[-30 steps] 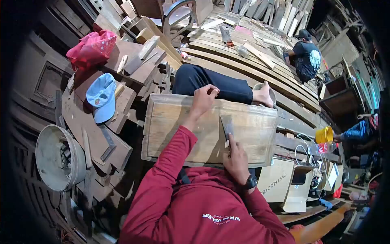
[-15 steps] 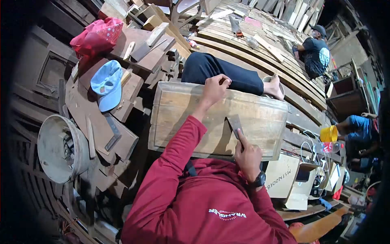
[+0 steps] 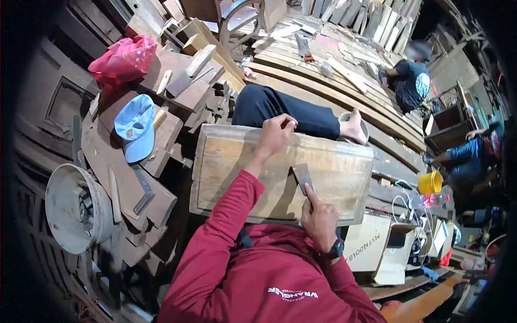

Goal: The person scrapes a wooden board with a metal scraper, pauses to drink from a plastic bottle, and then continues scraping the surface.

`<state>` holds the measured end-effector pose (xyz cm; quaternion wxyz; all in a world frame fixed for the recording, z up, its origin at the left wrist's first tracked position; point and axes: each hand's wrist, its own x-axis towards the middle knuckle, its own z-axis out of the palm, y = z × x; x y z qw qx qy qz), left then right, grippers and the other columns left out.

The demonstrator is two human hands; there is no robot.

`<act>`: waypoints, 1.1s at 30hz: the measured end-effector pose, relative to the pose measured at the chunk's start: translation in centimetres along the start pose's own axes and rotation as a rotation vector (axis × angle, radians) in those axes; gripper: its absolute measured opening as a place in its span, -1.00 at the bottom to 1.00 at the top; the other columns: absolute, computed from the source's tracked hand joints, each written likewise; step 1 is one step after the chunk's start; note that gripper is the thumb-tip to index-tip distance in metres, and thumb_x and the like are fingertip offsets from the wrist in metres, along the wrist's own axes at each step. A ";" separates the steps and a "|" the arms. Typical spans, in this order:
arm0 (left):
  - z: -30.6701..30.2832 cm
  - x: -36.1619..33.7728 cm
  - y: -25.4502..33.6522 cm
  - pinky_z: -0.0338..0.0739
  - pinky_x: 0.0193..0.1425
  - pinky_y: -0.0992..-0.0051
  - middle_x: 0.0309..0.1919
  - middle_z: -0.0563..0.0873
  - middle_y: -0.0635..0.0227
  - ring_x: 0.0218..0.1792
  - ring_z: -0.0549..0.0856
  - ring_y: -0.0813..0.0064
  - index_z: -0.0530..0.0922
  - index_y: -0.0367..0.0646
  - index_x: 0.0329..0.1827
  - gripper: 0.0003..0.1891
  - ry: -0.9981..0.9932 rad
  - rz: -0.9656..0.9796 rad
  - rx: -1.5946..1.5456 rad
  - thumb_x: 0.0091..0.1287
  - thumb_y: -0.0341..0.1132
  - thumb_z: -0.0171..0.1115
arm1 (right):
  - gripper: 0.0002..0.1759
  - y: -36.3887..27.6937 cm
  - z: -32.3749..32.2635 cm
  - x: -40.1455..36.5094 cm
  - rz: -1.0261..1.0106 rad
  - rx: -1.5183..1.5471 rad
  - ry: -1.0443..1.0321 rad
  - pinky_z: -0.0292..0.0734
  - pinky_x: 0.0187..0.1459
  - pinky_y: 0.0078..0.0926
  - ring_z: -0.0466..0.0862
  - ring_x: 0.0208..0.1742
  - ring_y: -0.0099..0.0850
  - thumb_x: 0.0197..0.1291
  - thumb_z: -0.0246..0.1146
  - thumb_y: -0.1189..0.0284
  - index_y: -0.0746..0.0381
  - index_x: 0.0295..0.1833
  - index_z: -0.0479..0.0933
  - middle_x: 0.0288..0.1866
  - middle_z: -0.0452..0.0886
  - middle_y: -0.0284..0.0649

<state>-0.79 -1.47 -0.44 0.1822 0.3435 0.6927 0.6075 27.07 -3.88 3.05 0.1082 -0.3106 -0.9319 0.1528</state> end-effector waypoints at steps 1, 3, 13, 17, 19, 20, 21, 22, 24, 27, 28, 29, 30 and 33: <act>0.2 -0.3 0.2 0.72 -0.10 0.40 -0.29 0.87 0.17 -0.24 0.88 0.38 0.76 -0.31 -0.13 -0.80 -0.012 -0.024 -0.040 0.49 -0.32 0.30 | -0.38 -0.3 -0.3 -0.3 0.016 0.013 -0.015 0.54 -0.44 0.03 0.68 -0.57 0.00 0.39 0.25 0.37 -0.05 0.57 0.47 -0.55 0.66 -0.02; 0.0 -0.4 0.3 0.69 -0.13 0.50 -0.31 0.86 0.25 -0.28 0.81 0.57 0.75 -0.35 -0.08 -0.80 -0.027 0.035 0.032 0.55 -0.36 0.27 | -0.39 -0.4 -0.3 0.1 0.087 0.083 -0.057 0.55 -0.43 0.01 0.69 -0.54 -0.01 0.37 0.26 0.38 -0.04 0.54 0.50 -0.48 0.69 0.00; 0.6 -0.3 -0.5 0.72 -0.09 0.43 -0.31 0.87 0.18 -0.24 0.87 0.44 0.75 -0.33 -0.11 -0.80 -0.030 0.064 0.003 0.51 -0.35 0.28 | -0.41 0.5 0.6 0.2 0.066 0.193 0.031 0.59 -0.34 -0.10 0.73 -0.42 -0.06 0.26 0.30 0.45 0.08 0.45 0.60 -0.37 0.74 -0.03; -0.2 -0.6 1.3 0.71 -0.12 0.43 -0.32 0.87 0.19 -0.27 0.86 0.44 0.75 -0.33 -0.12 -0.80 -0.032 -0.002 0.012 0.51 -0.35 0.27 | -0.37 -0.3 -0.4 -0.8 -0.040 0.366 0.230 0.57 -0.36 -0.16 0.71 -0.44 -0.10 0.21 0.32 0.55 0.10 0.45 0.59 -0.31 0.73 0.03; 0.2 -0.4 0.3 0.70 -0.14 0.45 -0.33 0.86 0.20 -0.29 0.85 0.47 0.76 -0.33 -0.11 -0.81 -0.020 0.011 -0.012 0.51 -0.36 0.27 | -0.39 0.2 1.5 -0.5 -0.080 0.420 0.240 0.55 -0.38 -0.22 0.69 -0.47 -0.15 0.21 0.33 0.58 0.10 0.42 0.62 -0.36 0.71 -0.02; 0.4 -0.3 -0.1 0.70 -0.14 0.45 -0.34 0.86 0.20 -0.29 0.85 0.47 0.76 -0.33 -0.11 -0.81 -0.023 0.004 -0.007 0.50 -0.36 0.27 | -0.41 0.5 2.5 -0.3 -0.077 0.414 0.209 0.55 -0.38 -0.23 0.69 -0.48 -0.16 0.22 0.34 0.57 0.11 0.40 0.63 -0.38 0.70 -0.03; 0.3 -0.2 0.0 0.70 -0.14 0.45 -0.34 0.86 0.20 -0.29 0.85 0.48 0.76 -0.33 -0.12 -0.81 -0.020 -0.002 0.000 0.50 -0.36 0.28 | -0.44 0.3 2.7 0.1 -0.080 0.410 0.178 0.55 -0.39 -0.24 0.68 -0.49 -0.17 0.24 0.34 0.57 0.11 0.39 0.64 -0.40 0.70 -0.05; 0.4 -0.2 0.0 0.72 -0.13 0.45 -0.34 0.86 0.20 -0.28 0.85 0.50 0.76 -0.31 -0.12 -0.81 -0.010 -0.002 -0.010 0.49 -0.35 0.29 | -0.53 -0.2 2.7 0.1 -0.124 0.454 0.270 0.55 -0.38 -0.26 0.69 -0.50 -0.18 0.29 0.36 0.53 0.12 0.32 0.69 -0.43 0.70 -0.07; 0.1 -0.1 0.2 0.73 -0.08 0.48 -0.28 0.87 0.25 -0.25 0.83 0.55 0.75 -0.34 -0.06 -0.82 -0.040 0.000 -0.008 0.53 -0.39 0.26 | -0.61 -0.9 0.8 0.1 -0.120 0.526 0.169 0.60 -0.26 -0.26 0.75 -0.37 -0.14 0.28 0.34 0.53 0.17 0.22 0.73 -0.32 0.75 -0.02; -0.3 -0.6 0.6 0.74 -0.09 0.48 -0.28 0.87 0.24 -0.24 0.84 0.54 0.75 -0.35 -0.06 -0.82 -0.029 -0.030 -0.024 0.53 -0.40 0.25 | -0.75 -1.1 1.4 0.1 -0.089 0.627 0.124 0.62 -0.22 -0.35 0.78 -0.32 -0.17 0.26 0.36 0.52 0.22 0.04 0.78 -0.29 0.78 -0.02; -0.1 -0.4 0.7 0.74 -0.10 0.48 -0.28 0.87 0.23 -0.24 0.84 0.54 0.75 -0.35 -0.06 -0.82 -0.019 -0.030 -0.047 0.53 -0.40 0.25 | -0.76 -0.7 2.7 0.5 -0.093 0.644 0.157 0.62 -0.21 -0.37 0.78 -0.32 -0.18 0.26 0.36 0.52 0.22 0.03 0.78 -0.29 0.78 -0.03; 0.0 -0.4 0.9 0.74 -0.10 0.48 -0.28 0.87 0.23 -0.24 0.84 0.54 0.75 -0.36 -0.06 -0.82 0.002 -0.008 -0.032 0.54 -0.40 0.25 | -0.77 -0.3 3.4 0.9 -0.097 0.659 0.192 0.62 -0.21 -0.39 0.78 -0.32 -0.18 0.25 0.36 0.53 0.22 0.01 0.78 -0.29 0.77 -0.03; -0.1 -0.4 0.9 0.74 -0.11 0.47 -0.28 0.87 0.22 -0.23 0.85 0.53 0.74 -0.36 -0.06 -0.81 0.025 0.016 -0.018 0.54 -0.40 0.25 | -0.77 0.5 3.4 0.7 -0.163 0.658 0.201 0.63 -0.26 -0.36 0.76 -0.36 -0.16 0.28 0.38 0.43 0.25 0.01 0.75 -0.33 0.73 -0.03; -0.2 -0.4 0.5 0.73 -0.10 0.42 -0.28 0.87 0.18 -0.23 0.87 0.40 0.75 -0.33 -0.09 -0.83 0.128 0.100 0.001 0.52 -0.41 0.25 | -0.67 1.2 2.1 -0.2 -0.249 0.820 0.143 0.64 -0.17 -0.29 0.78 -0.26 -0.11 0.23 0.38 0.35 0.27 0.06 0.72 -0.24 0.76 -0.01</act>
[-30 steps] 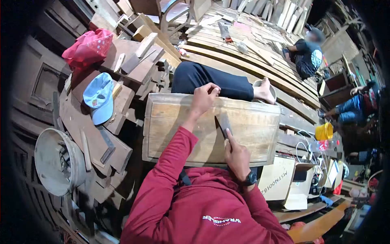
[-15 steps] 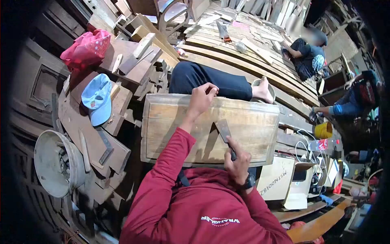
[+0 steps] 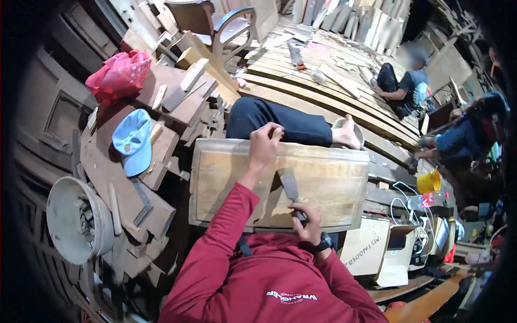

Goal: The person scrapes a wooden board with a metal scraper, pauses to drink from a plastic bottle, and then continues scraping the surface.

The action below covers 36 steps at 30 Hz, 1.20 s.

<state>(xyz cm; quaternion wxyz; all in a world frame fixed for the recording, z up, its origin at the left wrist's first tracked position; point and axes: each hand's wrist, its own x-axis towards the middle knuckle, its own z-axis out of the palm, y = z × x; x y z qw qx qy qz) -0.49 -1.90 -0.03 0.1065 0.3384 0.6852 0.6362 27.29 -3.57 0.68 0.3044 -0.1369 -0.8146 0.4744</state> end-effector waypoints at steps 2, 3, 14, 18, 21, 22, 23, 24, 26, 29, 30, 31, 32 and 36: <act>-0.3 -0.3 0.7 0.71 -0.08 0.29 -0.29 0.85 0.12 -0.24 0.85 0.20 0.75 -0.28 -0.13 -0.86 0.142 0.210 0.327 0.46 -0.38 0.29 | -0.54 1.5 -0.2 -0.6 0.013 0.013 -0.065 0.63 -0.05 -0.23 0.77 -0.15 -0.05 0.18 0.37 0.31 0.27 0.18 0.67 -0.13 0.76 -0.02; -0.4 -0.2 0.6 0.70 -0.07 0.25 -0.29 0.84 0.11 -0.23 0.84 0.14 0.75 -0.26 -0.16 -0.87 0.136 0.181 0.400 0.44 -0.38 0.30 | -0.53 1.4 0.0 -0.3 0.023 0.057 -0.090 0.63 -0.03 -0.23 0.76 -0.14 -0.05 0.18 0.36 0.32 0.27 0.20 0.65 -0.12 0.76 -0.01; -0.5 -0.6 0.1 0.54 0.06 0.11 -0.35 0.80 0.12 -0.19 0.76 0.11 0.79 -0.08 -0.24 -0.83 -0.095 0.152 0.800 0.37 -0.22 0.30 | -0.46 2.0 0.5 -0.4 0.034 0.093 -0.046 0.63 -0.13 -0.30 0.70 -0.29 -0.18 0.01 0.16 0.58 0.31 0.20 0.62 -0.26 0.68 -0.07; -0.3 -0.7 -0.2 0.52 0.07 0.13 -0.36 0.79 0.15 -0.16 0.76 0.13 0.79 -0.05 -0.24 -0.83 -0.075 0.169 0.790 0.38 -0.21 0.30 | -0.47 1.6 0.7 0.1 -0.026 0.051 -0.031 0.65 -0.17 -0.30 0.72 -0.31 -0.19 0.02 0.15 0.55 0.31 0.18 0.63 -0.28 0.70 -0.08; -0.2 -0.5 -0.5 0.51 0.05 0.15 -0.39 0.79 0.18 -0.18 0.75 0.15 0.81 -0.02 -0.25 -0.83 -0.069 0.178 0.813 0.35 -0.19 0.31 | -0.48 2.1 0.2 -0.4 0.040 0.100 -0.069 0.66 -0.10 -0.26 0.74 -0.24 -0.09 0.01 0.16 0.59 0.29 0.16 0.66 -0.21 0.73 -0.03; -0.2 -0.5 -0.8 0.51 0.03 0.15 -0.40 0.79 0.19 -0.19 0.76 0.15 0.82 -0.01 -0.26 -0.83 -0.058 0.192 0.817 0.34 -0.18 0.32 | -0.49 2.3 0.3 -0.7 0.069 0.109 -0.057 0.66 -0.11 -0.27 0.74 -0.24 -0.10 0.01 0.16 0.59 0.28 0.14 0.67 -0.22 0.73 -0.03; -0.2 -0.5 -1.0 0.51 0.03 0.16 -0.40 0.79 0.20 -0.19 0.76 0.16 0.82 -0.01 -0.25 -0.82 -0.057 0.201 0.815 0.35 -0.18 0.32 | -0.51 2.6 0.4 -1.0 0.096 0.117 -0.044 0.66 -0.12 -0.28 0.74 -0.24 -0.11 0.01 0.16 0.58 0.28 0.13 0.67 -0.22 0.73 -0.03; -0.2 -0.4 -0.8 0.51 0.03 0.16 -0.40 0.80 0.20 -0.19 0.76 0.16 0.82 -0.01 -0.25 -0.82 -0.058 0.201 0.809 0.35 -0.18 0.32 | -0.52 2.5 0.4 -0.8 0.124 0.126 -0.031 0.66 -0.13 -0.29 0.74 -0.25 -0.12 0.01 0.16 0.58 0.27 0.12 0.68 -0.23 0.73 -0.03; -0.3 -0.7 -0.5 0.51 0.04 0.15 -0.38 0.81 0.19 -0.18 0.76 0.15 0.81 -0.01 -0.24 -0.82 -0.064 0.191 0.796 0.36 -0.18 0.32 | -0.52 2.3 0.6 -0.3 0.090 0.032 -0.045 0.65 -0.15 -0.33 0.74 -0.24 -0.14 0.03 0.16 0.63 0.24 0.11 0.68 -0.22 0.73 -0.04; -0.4 -0.6 -0.5 0.52 0.02 0.16 -0.30 0.83 0.20 -0.17 0.76 0.16 0.80 -0.05 -0.22 -0.86 -0.032 0.213 0.685 0.40 -0.25 0.33 | -0.54 2.1 0.5 -0.9 0.009 -0.107 -0.012 0.64 -0.14 -0.30 0.73 -0.23 -0.08 0.09 0.19 0.70 0.23 0.13 0.68 -0.18 0.73 -0.02; -0.5 -0.5 -0.3 0.52 0.02 0.16 -0.29 0.84 0.20 -0.17 0.76 0.16 0.79 -0.06 -0.21 -0.87 -0.016 0.213 0.638 0.40 -0.27 0.33 | -0.54 1.9 0.5 -0.6 0.023 -0.094 -0.011 0.63 -0.15 -0.30 0.73 -0.24 -0.07 0.10 0.20 0.69 0.23 0.13 0.68 -0.19 0.73 -0.02; -0.6 -0.4 -0.2 0.56 0.03 0.16 -0.25 0.84 0.20 -0.14 0.77 0.15 0.78 -0.10 -0.20 -0.87 0.003 0.218 0.607 0.41 -0.28 0.33 | -0.55 1.6 0.8 -0.3 0.038 -0.081 -0.011 0.62 -0.16 -0.29 0.72 -0.25 -0.07 0.11 0.21 0.69 0.23 0.13 0.68 -0.20 0.73 -0.02; -0.6 -0.3 -0.2 0.57 0.04 0.16 -0.24 0.84 0.19 -0.13 0.78 0.13 0.78 -0.11 -0.20 -0.87 0.021 0.195 0.556 0.41 -0.28 0.33 | -0.56 1.3 1.1 0.0 0.056 -0.068 -0.011 0.61 -0.18 -0.29 0.72 -0.25 -0.07 0.12 0.22 0.68 0.23 0.13 0.68 -0.21 0.72 -0.02; -0.8 -0.2 0.2 0.61 0.08 0.17 -0.20 0.84 0.17 -0.09 0.79 0.10 0.78 -0.13 -0.18 -0.84 0.004 0.128 0.495 0.43 -0.26 0.32 | -0.60 1.9 0.6 -0.5 0.005 -0.040 -0.001 0.60 -0.18 -0.20 0.72 -0.24 -0.01 0.21 0.22 0.69 0.24 0.16 0.66 -0.22 0.72 0.00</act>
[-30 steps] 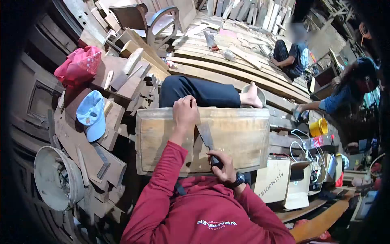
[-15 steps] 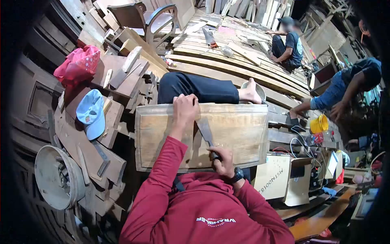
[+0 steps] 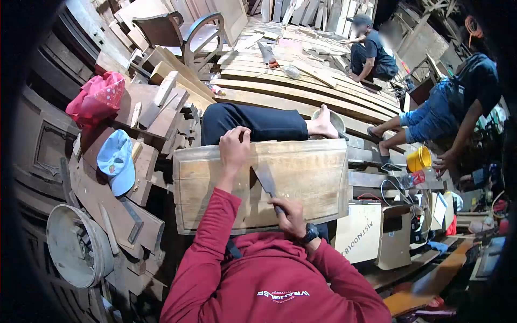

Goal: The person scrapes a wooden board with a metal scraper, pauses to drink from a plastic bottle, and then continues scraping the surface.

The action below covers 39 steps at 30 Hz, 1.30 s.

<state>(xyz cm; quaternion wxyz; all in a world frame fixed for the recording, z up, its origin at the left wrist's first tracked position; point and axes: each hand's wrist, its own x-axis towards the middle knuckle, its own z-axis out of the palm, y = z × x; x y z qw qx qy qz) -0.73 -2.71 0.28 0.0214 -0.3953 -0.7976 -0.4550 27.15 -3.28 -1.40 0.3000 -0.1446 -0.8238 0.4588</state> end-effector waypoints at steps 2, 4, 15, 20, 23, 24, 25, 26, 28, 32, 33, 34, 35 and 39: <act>0.5 -0.2 -0.8 0.60 0.07 0.16 -0.21 0.84 0.18 -0.09 0.79 0.12 0.78 -0.11 -0.19 -0.84 -0.038 0.067 0.095 0.42 -0.25 0.32 | -0.63 0.4 -0.2 -0.5 -0.009 0.001 -0.023 0.59 -0.20 -0.21 0.71 -0.26 -0.02 0.23 0.21 0.70 0.25 0.13 0.67 -0.24 0.70 0.00; 0.3 -0.6 -0.1 0.52 0.09 0.16 -0.24 0.85 0.24 -0.10 0.79 0.20 0.79 -0.06 -0.22 -0.83 -0.087 0.094 0.219 0.42 -0.22 0.30 | -0.63 -1.0 0.6 1.0 -0.034 -0.030 0.022 0.57 -0.25 -0.23 0.69 -0.33 -0.05 0.19 0.20 0.69 0.24 0.09 0.69 -0.30 0.68 -0.02; 0.4 -0.8 0.4 0.47 0.12 0.18 -0.22 0.85 0.26 -0.11 0.78 0.23 0.79 -0.03 -0.22 -0.82 -0.114 0.093 0.255 0.44 -0.21 0.27 | -0.58 -0.2 0.0 0.1 -0.019 -0.002 0.014 0.59 -0.22 -0.25 0.70 -0.32 -0.03 0.06 0.14 0.64 0.26 0.05 0.70 -0.29 0.69 0.00; -0.4 -0.2 0.9 0.61 -0.05 0.23 -0.24 0.83 0.20 -0.21 0.79 0.20 0.77 -0.18 -0.16 -0.85 0.085 0.061 -0.094 0.46 -0.32 0.30 | -0.61 0.1 0.8 0.4 0.016 -0.056 -0.010 0.61 -0.20 -0.26 0.74 -0.26 -0.03 0.11 0.21 0.66 0.25 0.06 0.70 -0.23 0.74 0.00; -2.9 0.7 4.3 0.59 -0.16 0.46 -0.28 0.80 0.26 -0.31 0.73 0.45 0.77 -0.25 -0.10 -0.85 0.141 0.094 -0.267 0.49 -0.37 0.31 | -0.55 0.1 0.2 0.6 0.078 0.033 0.014 0.65 -0.12 -0.24 0.78 -0.18 -0.04 0.10 0.22 0.67 0.24 0.13 0.70 -0.19 0.76 0.01; -5.1 0.9 7.1 0.59 -0.12 0.51 -0.25 0.80 0.29 -0.29 0.71 0.50 0.76 -0.25 -0.08 -0.85 0.109 0.122 -0.324 0.48 -0.36 0.31 | -0.54 -0.2 0.4 0.7 0.113 0.039 0.036 0.66 -0.11 -0.24 0.78 -0.17 -0.04 0.10 0.22 0.67 0.23 0.15 0.70 -0.19 0.76 0.01; -6.9 1.2 9.0 0.61 -0.08 0.44 -0.21 0.80 0.26 -0.24 0.74 0.41 0.75 -0.23 -0.06 -0.86 0.111 0.183 -0.390 0.47 -0.37 0.32 | -0.52 -0.2 0.6 0.8 0.179 0.066 -0.010 0.67 -0.10 -0.24 0.78 -0.17 -0.03 0.09 0.22 0.67 0.23 0.17 0.70 -0.15 0.77 0.03; -8.4 1.5 10.8 0.63 -0.03 0.38 -0.18 0.81 0.23 -0.18 0.78 0.32 0.74 -0.21 -0.05 -0.87 0.111 0.245 -0.460 0.45 -0.38 0.33 | -0.51 -0.3 0.7 1.0 0.155 0.033 -0.015 0.67 -0.10 -0.23 0.78 -0.17 -0.04 0.08 0.22 0.67 0.23 0.17 0.69 -0.14 0.77 0.03; -12.2 1.5 14.4 0.58 0.08 0.41 -0.03 0.79 0.22 0.01 0.75 0.37 0.69 -0.25 0.05 -0.79 0.175 0.327 -0.584 0.44 -0.37 0.37 | -0.50 -0.2 0.6 1.6 0.105 -0.047 -0.006 0.68 -0.09 -0.22 0.79 -0.17 -0.04 0.07 0.21 0.67 0.23 0.17 0.69 -0.12 0.77 0.04; -19.3 1.1 16.2 0.33 0.53 0.13 0.32 0.53 0.01 0.35 0.53 0.13 0.35 -0.38 0.43 -0.40 0.490 0.584 -0.671 0.51 -0.08 0.16 | -0.46 -0.8 0.0 1.4 0.086 -0.064 -0.046 0.69 -0.06 -0.21 0.79 -0.13 0.00 0.02 0.20 0.65 0.22 0.18 0.69 -0.07 0.78 0.04; -21.1 0.5 16.2 0.25 0.65 0.04 0.41 0.46 -0.07 0.45 0.47 0.04 0.25 -0.41 0.52 -0.30 0.571 0.647 -0.675 0.53 -0.01 0.09 | -0.48 -0.3 0.2 1.1 0.097 -0.041 -0.025 0.70 -0.06 -0.23 0.80 -0.11 0.00 0.05 0.20 0.65 0.22 0.19 0.69 -0.06 0.79 0.03; -22.7 0.0 16.5 0.23 0.64 0.02 0.39 0.46 -0.10 0.43 0.47 0.03 0.28 -0.39 0.50 -0.30 0.704 0.683 -0.619 0.52 0.02 0.07 | -0.48 -0.2 0.3 1.1 0.119 -0.033 -0.010 0.70 -0.06 -0.23 0.81 -0.11 -0.01 0.05 0.20 0.65 0.23 0.18 0.69 -0.07 0.79 0.02; -24.3 -0.8 16.7 0.21 0.63 0.01 0.38 0.46 -0.13 0.41 0.47 0.02 0.31 -0.36 0.48 -0.31 0.865 0.656 -0.460 0.51 0.05 0.04 | -0.49 -0.1 0.4 1.0 0.141 -0.024 -0.001 0.70 -0.06 -0.23 0.81 -0.12 -0.02 0.06 0.20 0.65 0.24 0.18 0.69 -0.07 0.80 0.02; -28.8 -3.7 17.4 0.16 0.59 -0.04 0.33 0.47 -0.22 0.34 0.49 -0.02 0.40 -0.30 0.42 -0.30 1.286 0.256 0.227 0.48 0.15 -0.03 | -0.49 0.1 0.0 0.5 0.087 0.009 0.028 0.71 -0.06 -0.24 0.81 -0.13 -0.02 0.04 0.20 0.67 0.23 0.15 0.71 -0.08 0.80 0.04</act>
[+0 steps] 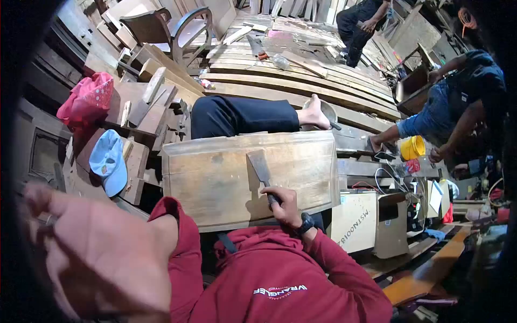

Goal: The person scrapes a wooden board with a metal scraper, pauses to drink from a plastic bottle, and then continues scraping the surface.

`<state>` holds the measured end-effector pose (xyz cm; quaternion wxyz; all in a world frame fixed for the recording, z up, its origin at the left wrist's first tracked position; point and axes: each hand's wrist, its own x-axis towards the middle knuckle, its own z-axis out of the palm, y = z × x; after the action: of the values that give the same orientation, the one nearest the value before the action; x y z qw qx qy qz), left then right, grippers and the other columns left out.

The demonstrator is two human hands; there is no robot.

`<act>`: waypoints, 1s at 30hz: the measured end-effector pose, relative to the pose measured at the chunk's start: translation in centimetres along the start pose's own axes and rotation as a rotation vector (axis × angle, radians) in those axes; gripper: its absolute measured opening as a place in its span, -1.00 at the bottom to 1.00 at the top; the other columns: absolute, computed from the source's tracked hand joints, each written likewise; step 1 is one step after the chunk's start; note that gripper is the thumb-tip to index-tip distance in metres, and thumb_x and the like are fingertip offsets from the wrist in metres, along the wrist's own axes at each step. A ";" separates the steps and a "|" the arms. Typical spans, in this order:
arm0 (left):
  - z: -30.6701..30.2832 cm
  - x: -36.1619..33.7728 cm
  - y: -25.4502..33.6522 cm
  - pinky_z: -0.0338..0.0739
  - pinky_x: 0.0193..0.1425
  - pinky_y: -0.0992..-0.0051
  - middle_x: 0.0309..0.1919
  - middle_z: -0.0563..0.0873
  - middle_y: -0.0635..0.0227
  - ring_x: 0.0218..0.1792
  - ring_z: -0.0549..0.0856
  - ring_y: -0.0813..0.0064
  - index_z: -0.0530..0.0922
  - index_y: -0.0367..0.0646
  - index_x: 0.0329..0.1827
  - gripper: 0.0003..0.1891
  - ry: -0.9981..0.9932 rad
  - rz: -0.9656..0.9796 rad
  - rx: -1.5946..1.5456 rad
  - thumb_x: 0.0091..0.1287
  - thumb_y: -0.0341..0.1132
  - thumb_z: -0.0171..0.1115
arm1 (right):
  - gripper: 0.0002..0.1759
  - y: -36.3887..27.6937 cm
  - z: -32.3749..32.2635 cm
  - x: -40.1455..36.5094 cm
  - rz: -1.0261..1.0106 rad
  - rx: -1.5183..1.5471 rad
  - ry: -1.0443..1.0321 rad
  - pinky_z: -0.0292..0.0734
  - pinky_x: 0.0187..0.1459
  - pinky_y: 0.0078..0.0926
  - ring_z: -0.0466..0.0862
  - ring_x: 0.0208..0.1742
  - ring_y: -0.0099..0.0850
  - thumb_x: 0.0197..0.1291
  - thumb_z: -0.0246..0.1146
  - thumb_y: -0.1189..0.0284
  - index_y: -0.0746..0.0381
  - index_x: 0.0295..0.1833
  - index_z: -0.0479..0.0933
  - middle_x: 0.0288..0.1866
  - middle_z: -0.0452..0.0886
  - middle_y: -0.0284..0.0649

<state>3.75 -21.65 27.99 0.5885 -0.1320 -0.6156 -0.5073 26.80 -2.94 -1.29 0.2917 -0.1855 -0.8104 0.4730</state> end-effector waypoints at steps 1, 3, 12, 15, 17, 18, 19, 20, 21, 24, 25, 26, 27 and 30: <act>-0.1 0.0 0.0 0.16 0.59 -0.04 0.33 0.48 -0.21 0.34 0.49 -0.02 0.40 -0.30 0.42 -0.30 0.022 0.040 -0.071 0.48 0.15 -0.03 | -0.49 0.2 -0.1 -0.1 -0.001 0.020 0.000 0.71 -0.06 -0.24 0.81 -0.14 -0.02 0.04 0.19 0.67 0.23 0.15 0.71 -0.08 0.80 0.04; -0.2 0.1 -0.1 0.17 0.59 -0.03 0.33 0.48 -0.21 0.34 0.49 -0.01 0.40 -0.29 0.42 -0.31 0.045 0.087 -0.121 0.48 0.14 -0.03 | -0.50 0.2 0.6 0.0 0.039 -0.005 -0.006 0.71 -0.05 -0.25 0.81 -0.13 -0.02 0.05 0.19 0.67 0.24 0.15 0.70 -0.08 0.79 0.04; -1.0 -0.2 0.0 0.18 0.57 -0.02 0.32 0.49 -0.19 0.33 0.50 0.00 0.41 -0.29 0.41 -0.32 0.085 0.096 -0.138 0.49 0.13 -0.02 | -0.53 0.3 0.4 0.3 -0.035 -0.050 -0.033 0.71 -0.06 -0.24 0.81 -0.14 -0.02 0.04 0.17 0.63 0.25 0.11 0.69 -0.11 0.79 0.02; -1.0 0.1 -0.4 0.18 0.57 -0.01 0.31 0.49 -0.19 0.33 0.50 0.01 0.41 -0.29 0.41 -0.33 0.092 0.094 -0.140 0.49 0.12 -0.02 | -0.54 0.7 -0.5 -0.9 -0.032 -0.042 -0.092 0.70 -0.08 -0.23 0.80 -0.17 0.00 0.02 0.20 0.58 0.25 0.10 0.69 -0.14 0.77 0.04; -1.1 0.4 -0.6 0.19 0.57 -0.01 0.31 0.49 -0.18 0.32 0.50 0.01 0.41 -0.29 0.41 -0.33 0.104 0.097 -0.138 0.49 0.12 -0.02 | -0.54 0.4 -0.1 -0.9 -0.082 -0.059 -0.078 0.69 -0.11 -0.22 0.79 -0.19 -0.01 0.01 0.21 0.57 0.26 0.10 0.69 -0.16 0.77 0.04; -1.1 0.6 -0.8 0.19 0.56 0.00 0.31 0.49 -0.18 0.32 0.50 0.01 0.41 -0.29 0.40 -0.34 0.109 0.103 -0.135 0.49 0.12 -0.02 | -0.53 0.3 0.7 -0.3 -0.115 -0.097 -0.036 0.69 -0.12 -0.21 0.78 -0.20 0.00 0.00 0.21 0.57 0.27 0.10 0.68 -0.15 0.76 0.05; -1.2 0.8 -0.8 0.19 0.56 0.00 0.31 0.49 -0.18 0.32 0.50 0.01 0.41 -0.29 0.40 -0.34 0.112 0.103 -0.129 0.49 0.11 -0.02 | -0.54 0.1 1.1 0.2 -0.094 -0.105 -0.039 0.69 -0.11 -0.20 0.78 -0.19 0.01 0.01 0.21 0.56 0.27 0.10 0.69 -0.15 0.76 0.05; -1.2 1.0 -0.9 0.19 0.56 0.00 0.31 0.50 -0.18 0.32 0.51 0.01 0.41 -0.29 0.40 -0.34 0.116 0.104 -0.121 0.49 0.11 -0.02 | -0.54 -0.2 1.1 0.4 -0.073 -0.116 -0.042 0.69 -0.10 -0.19 0.78 -0.18 0.01 0.01 0.22 0.56 0.27 0.10 0.69 -0.15 0.77 0.05; -1.1 1.2 -1.1 0.19 0.56 0.00 0.31 0.50 -0.18 0.32 0.51 0.01 0.42 -0.29 0.40 -0.34 0.120 0.103 -0.121 0.49 0.11 -0.01 | -0.55 -0.4 0.9 0.6 -0.050 -0.127 -0.041 0.69 -0.10 -0.18 0.78 -0.18 0.02 0.01 0.23 0.55 0.27 0.09 0.69 -0.15 0.77 0.05; -0.8 2.0 -1.6 0.20 0.55 0.01 0.31 0.50 -0.17 0.32 0.51 0.02 0.42 -0.29 0.40 -0.35 0.134 0.109 -0.113 0.49 0.10 -0.01 | -0.62 -0.1 -0.1 -0.2 -0.046 -0.057 -0.046 0.70 -0.14 -0.25 0.80 -0.25 -0.04 0.01 0.24 0.63 0.27 0.00 0.71 -0.30 0.76 0.01; -0.6 2.3 -2.0 0.20 0.55 0.01 0.30 0.50 -0.17 0.31 0.51 0.02 0.42 -0.29 0.40 -0.35 0.144 0.107 -0.108 0.49 0.10 -0.01 | -0.63 -0.2 -0.4 -0.3 -0.043 -0.086 -0.067 0.71 -0.14 -0.25 0.81 -0.25 -0.05 0.01 0.25 0.62 0.26 -0.02 0.72 -0.32 0.75 0.00; -0.5 2.8 -2.3 0.20 0.55 0.01 0.30 0.50 -0.17 0.31 0.51 0.02 0.42 -0.28 0.40 -0.35 0.153 0.105 -0.101 0.49 0.10 -0.01 | -0.62 0.1 0.1 -0.6 -0.057 -0.125 -0.073 0.71 -0.13 -0.25 0.82 -0.23 -0.06 0.01 0.25 0.60 0.26 0.00 0.72 -0.30 0.76 0.01; -0.2 3.4 -2.7 0.20 0.55 0.01 0.30 0.50 -0.16 0.31 0.51 0.02 0.42 -0.28 0.40 -0.35 0.165 0.104 -0.094 0.49 0.10 -0.01 | -0.60 0.4 0.7 -0.4 -0.069 -0.162 -0.075 0.71 -0.13 -0.25 0.82 -0.22 -0.06 0.00 0.26 0.58 0.26 0.02 0.71 -0.28 0.76 0.02; -0.5 4.8 -3.3 0.21 0.54 0.02 0.30 0.51 -0.16 0.31 0.51 0.03 0.42 -0.28 0.39 -0.36 0.183 0.093 -0.075 0.49 0.09 -0.01 | -0.55 0.1 0.7 -0.1 -0.070 -0.175 -0.102 0.71 -0.09 -0.14 0.79 -0.18 0.04 0.01 0.28 0.58 0.25 0.09 0.70 -0.15 0.78 0.04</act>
<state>0.23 -25.65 30.42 0.6598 -0.1353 -0.5331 -0.5119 26.43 -3.49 -1.66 0.2490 -0.1576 -0.8683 0.3989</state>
